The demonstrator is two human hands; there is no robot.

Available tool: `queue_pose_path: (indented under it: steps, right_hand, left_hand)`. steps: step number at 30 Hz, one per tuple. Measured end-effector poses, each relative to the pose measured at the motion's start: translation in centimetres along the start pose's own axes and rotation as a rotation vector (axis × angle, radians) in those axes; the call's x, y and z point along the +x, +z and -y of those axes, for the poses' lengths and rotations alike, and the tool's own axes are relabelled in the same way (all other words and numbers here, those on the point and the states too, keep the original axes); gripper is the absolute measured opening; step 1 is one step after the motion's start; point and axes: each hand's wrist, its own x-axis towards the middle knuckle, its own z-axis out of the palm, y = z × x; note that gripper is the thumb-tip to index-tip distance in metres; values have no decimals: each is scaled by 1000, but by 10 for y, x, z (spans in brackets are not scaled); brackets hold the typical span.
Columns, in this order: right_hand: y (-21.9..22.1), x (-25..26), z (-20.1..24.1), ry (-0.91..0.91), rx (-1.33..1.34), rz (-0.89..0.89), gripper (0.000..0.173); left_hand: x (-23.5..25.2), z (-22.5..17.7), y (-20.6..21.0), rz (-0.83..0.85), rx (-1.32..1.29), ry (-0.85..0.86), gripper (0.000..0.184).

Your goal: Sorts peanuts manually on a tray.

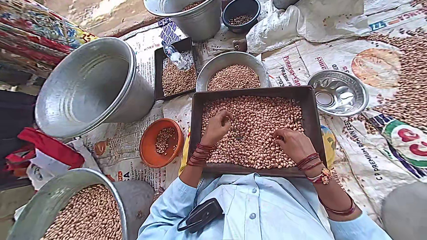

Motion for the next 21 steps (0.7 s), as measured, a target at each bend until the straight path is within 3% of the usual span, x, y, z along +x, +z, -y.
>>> queue_pose_path:
  steps: [4, 7, 11, 14, 18, 21]
  right_hand:
    - [7, 0, -3, -1, -3, -17, 22]
    - [5, 3, -14, 7, 101, -23, 23]
    - [13, -2, -38, -99, 336, -395, 17]
    - [13, -12, -36, -167, 308, -388, 17]
    - [18, -23, -16, -134, 148, -100, 24]
    - [26, -23, -9, -81, 111, -24, 26]
  left_hand:
    - [-26, -8, 29, 304, 175, 62, 22]
    - [-36, -6, 41, 306, 249, 99, 21]
    - [-38, -4, 49, 323, 316, 125, 23]
    - [-36, -5, 48, 321, 324, 115, 22]
    - [-28, 3, 32, 236, -77, 13, 17]
    - [-30, 6, 24, 316, -432, -43, 16]
